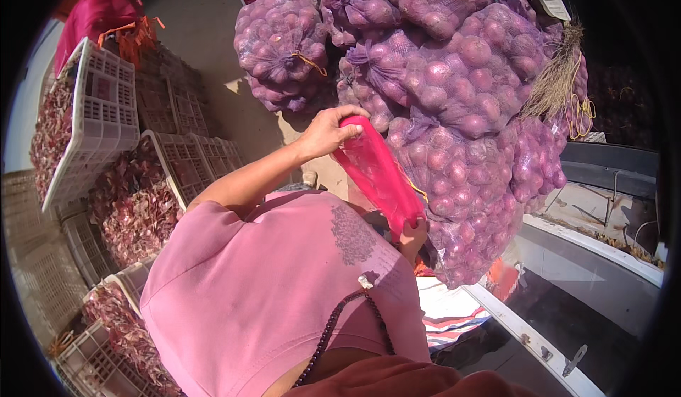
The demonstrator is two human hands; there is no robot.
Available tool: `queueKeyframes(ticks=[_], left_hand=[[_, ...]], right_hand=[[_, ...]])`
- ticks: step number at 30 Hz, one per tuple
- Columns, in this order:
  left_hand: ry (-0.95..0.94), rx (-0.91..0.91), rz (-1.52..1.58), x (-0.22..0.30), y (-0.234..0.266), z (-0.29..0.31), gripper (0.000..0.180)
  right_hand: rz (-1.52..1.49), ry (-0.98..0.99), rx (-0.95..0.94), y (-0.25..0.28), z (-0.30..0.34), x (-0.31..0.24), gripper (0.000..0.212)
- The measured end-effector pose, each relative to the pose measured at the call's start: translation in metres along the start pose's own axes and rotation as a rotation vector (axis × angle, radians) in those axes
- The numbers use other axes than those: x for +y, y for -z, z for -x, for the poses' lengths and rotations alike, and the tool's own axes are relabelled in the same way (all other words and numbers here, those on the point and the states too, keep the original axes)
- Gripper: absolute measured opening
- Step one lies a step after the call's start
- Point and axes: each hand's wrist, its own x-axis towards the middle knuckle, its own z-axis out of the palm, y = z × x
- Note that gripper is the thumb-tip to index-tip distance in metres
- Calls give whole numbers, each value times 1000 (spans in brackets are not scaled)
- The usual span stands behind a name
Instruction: The person handles pink mesh bags by hand, picks up a hooked blade tool, and walks among large purple sacks of onions near a truck. They move toward a white crate containing more mesh bags.
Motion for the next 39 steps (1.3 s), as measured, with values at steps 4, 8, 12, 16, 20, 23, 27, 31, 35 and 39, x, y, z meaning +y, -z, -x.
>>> queueKeyframes(ticks=[4,8,12,16,20,23,27,31,35,39], left_hand=[[78,411,-44,-27,91,9,25],[163,622,-56,-41,152,29,24],[246,583,-28,-70,198,45,24],[191,149,248,-56,239,45,31],[-22,169,964,-50,296,-5,30],[-211,419,1477,-25,358,-41,32],[-360,464,1579,-9,441,-87,38],[-231,381,1222,-22,487,-128,50],[211,565,460,-66,536,-203,29],[220,778,-273,-102,613,-272,17]], right_hand=[[-521,-69,-249,-8,-74,-110,13],[-1173,-87,-573,-26,-117,-227,16],[-1425,4,-770,-68,-185,-300,25],[-1517,-225,-674,-95,-241,-398,28],[-1460,4,-976,-138,-286,-454,21],[-835,222,-1171,-139,-265,-516,17],[-751,308,-1399,-179,-249,-563,30],[-1198,96,-1260,-176,-271,-615,39],[-1666,-26,-1323,-179,-318,-651,40],[-1525,-138,-795,-185,-290,-754,41]])
